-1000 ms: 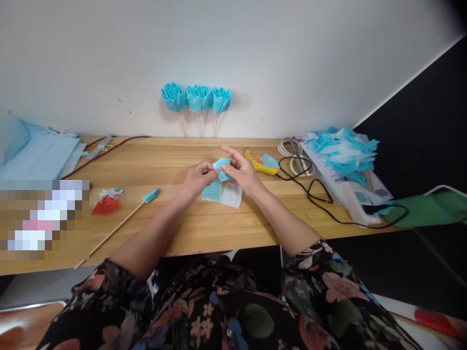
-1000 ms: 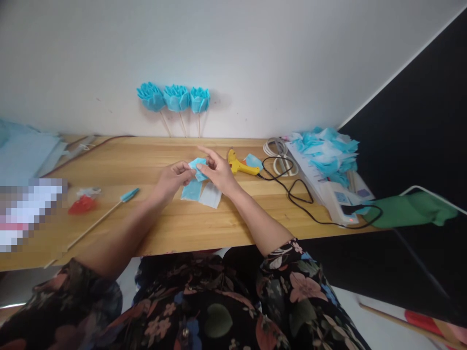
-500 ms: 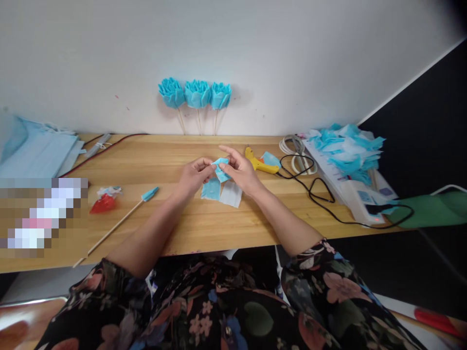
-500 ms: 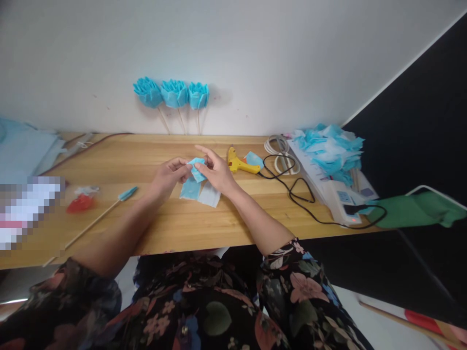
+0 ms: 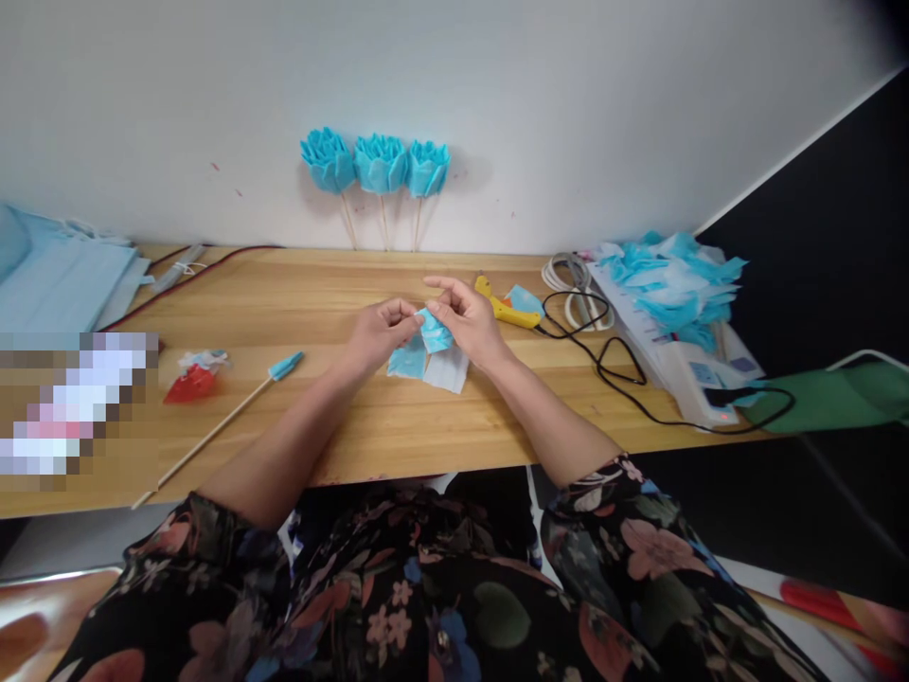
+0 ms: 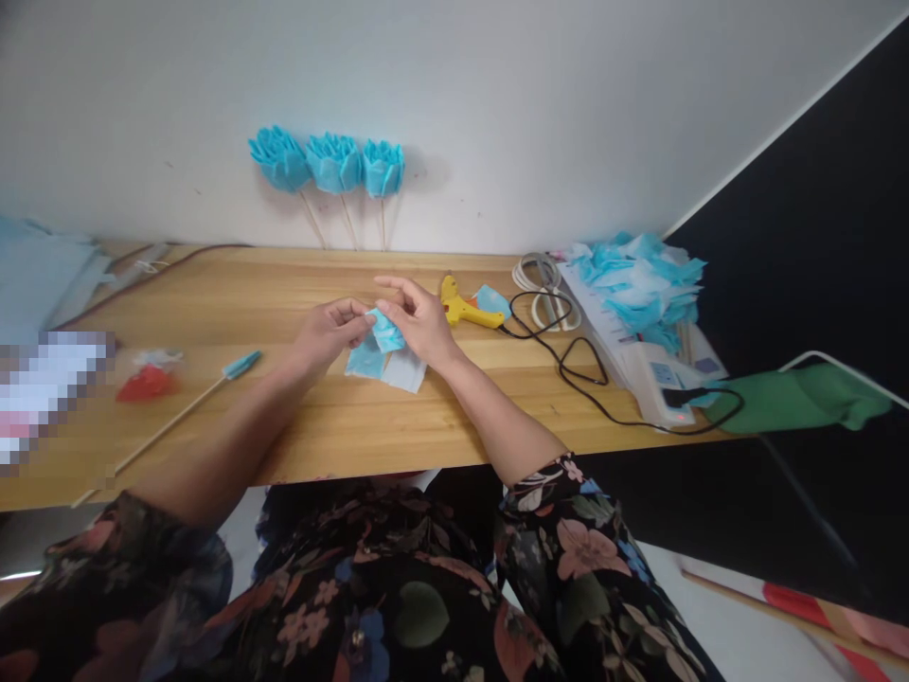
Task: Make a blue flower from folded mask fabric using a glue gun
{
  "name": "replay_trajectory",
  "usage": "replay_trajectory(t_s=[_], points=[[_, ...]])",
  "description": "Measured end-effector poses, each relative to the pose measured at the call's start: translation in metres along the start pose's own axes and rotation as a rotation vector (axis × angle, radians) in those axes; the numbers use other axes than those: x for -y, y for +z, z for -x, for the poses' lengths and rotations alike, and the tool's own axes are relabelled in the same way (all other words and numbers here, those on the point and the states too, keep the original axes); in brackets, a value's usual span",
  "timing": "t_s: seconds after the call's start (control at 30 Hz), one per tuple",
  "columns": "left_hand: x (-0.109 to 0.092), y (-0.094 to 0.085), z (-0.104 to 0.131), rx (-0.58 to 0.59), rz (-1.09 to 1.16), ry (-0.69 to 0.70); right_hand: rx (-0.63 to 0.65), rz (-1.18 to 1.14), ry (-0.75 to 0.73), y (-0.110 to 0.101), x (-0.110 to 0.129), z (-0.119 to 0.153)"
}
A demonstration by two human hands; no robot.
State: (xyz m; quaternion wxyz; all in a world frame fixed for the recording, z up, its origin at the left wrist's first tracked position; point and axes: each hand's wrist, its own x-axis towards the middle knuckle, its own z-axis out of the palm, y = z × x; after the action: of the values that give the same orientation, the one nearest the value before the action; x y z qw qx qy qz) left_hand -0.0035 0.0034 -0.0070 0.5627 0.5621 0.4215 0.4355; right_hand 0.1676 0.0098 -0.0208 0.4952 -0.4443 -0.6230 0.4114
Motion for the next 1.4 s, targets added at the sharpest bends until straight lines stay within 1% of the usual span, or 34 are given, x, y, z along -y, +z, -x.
replay_trajectory(t_s=[0.1,0.2,0.3,0.43,0.57,0.77,0.93,1.03,1.13,1.27,1.4], points=[[-0.0004,-0.0005,-0.0002,-0.031,0.014,0.001,-0.014,-0.011,-0.003,-0.0040,-0.0032,-0.0013],[0.0012,-0.0017,-0.0018,-0.107,0.035,0.005,-0.024,-0.060,-0.014,-0.0069,-0.0056,-0.0034],[0.0035,-0.0028,-0.0032,-0.150,0.041,0.007,0.012,-0.083,0.012,-0.0059,-0.0048,-0.0042],[0.0045,-0.0031,-0.0029,-0.127,0.048,0.011,0.069,-0.118,0.059,-0.0023,-0.0018,-0.0036],[0.0051,-0.0027,-0.0019,-0.083,0.048,0.006,0.044,-0.132,0.027,-0.0023,-0.0006,-0.0037],[0.0058,-0.0018,-0.0026,-0.044,0.028,-0.051,0.054,-0.034,-0.003,-0.0014,0.0017,-0.0023],[0.0066,-0.0023,-0.0041,-0.073,0.030,-0.044,0.088,-0.003,0.002,-0.0015,0.0014,0.0010],[0.0065,-0.0035,-0.0038,-0.095,0.032,-0.013,0.056,0.018,-0.011,-0.0040,-0.0012,0.0014],[0.0048,-0.0052,-0.0031,-0.158,0.057,0.008,0.041,-0.033,-0.013,-0.0062,-0.0048,0.0000],[0.0027,-0.0074,-0.0039,-0.226,0.114,0.020,0.058,-0.072,0.022,-0.0057,-0.0070,-0.0021],[0.0042,-0.0083,-0.0055,-0.240,0.179,0.057,0.109,-0.111,0.073,-0.0023,-0.0031,-0.0022]])
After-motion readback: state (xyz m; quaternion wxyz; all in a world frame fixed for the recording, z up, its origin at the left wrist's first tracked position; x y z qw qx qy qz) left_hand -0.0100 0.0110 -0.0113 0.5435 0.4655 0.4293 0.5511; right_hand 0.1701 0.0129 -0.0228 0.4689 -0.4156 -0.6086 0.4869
